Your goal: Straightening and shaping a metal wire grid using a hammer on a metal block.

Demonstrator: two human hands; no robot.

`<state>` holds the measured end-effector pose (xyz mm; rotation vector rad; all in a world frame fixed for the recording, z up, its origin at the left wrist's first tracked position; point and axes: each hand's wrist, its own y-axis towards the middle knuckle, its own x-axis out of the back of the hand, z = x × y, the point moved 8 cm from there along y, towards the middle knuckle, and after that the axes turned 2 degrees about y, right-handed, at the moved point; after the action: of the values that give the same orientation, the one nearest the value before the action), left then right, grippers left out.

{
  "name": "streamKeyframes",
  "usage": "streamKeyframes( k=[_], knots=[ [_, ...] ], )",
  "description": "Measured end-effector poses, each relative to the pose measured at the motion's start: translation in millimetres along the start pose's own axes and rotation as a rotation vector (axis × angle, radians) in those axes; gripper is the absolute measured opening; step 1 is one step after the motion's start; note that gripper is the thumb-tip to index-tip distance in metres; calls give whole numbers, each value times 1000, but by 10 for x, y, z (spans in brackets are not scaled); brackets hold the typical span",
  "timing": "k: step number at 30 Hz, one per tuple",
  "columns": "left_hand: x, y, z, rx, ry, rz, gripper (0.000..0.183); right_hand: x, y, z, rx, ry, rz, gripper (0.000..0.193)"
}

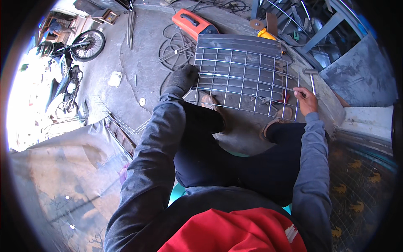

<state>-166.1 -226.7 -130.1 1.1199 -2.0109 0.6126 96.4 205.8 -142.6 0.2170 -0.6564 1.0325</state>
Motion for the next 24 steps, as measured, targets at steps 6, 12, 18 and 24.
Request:
streamKeyframes(
  k=[6,12,18,24],
  knots=[
    [6,-14,-53,-28,90,-31,19,5,4,-12,15,-11,-7,19],
    [-3,-25,-42,-25,109,-64,18,10,11,6,-13,-22,13,20],
    [3,-29,-64,7,179,-28,21,32,3,1,9,-2,-5,19],
    [172,-158,-424,-8,281,-197,37,16,31,-59,12,-29,-8,19]
  ],
)
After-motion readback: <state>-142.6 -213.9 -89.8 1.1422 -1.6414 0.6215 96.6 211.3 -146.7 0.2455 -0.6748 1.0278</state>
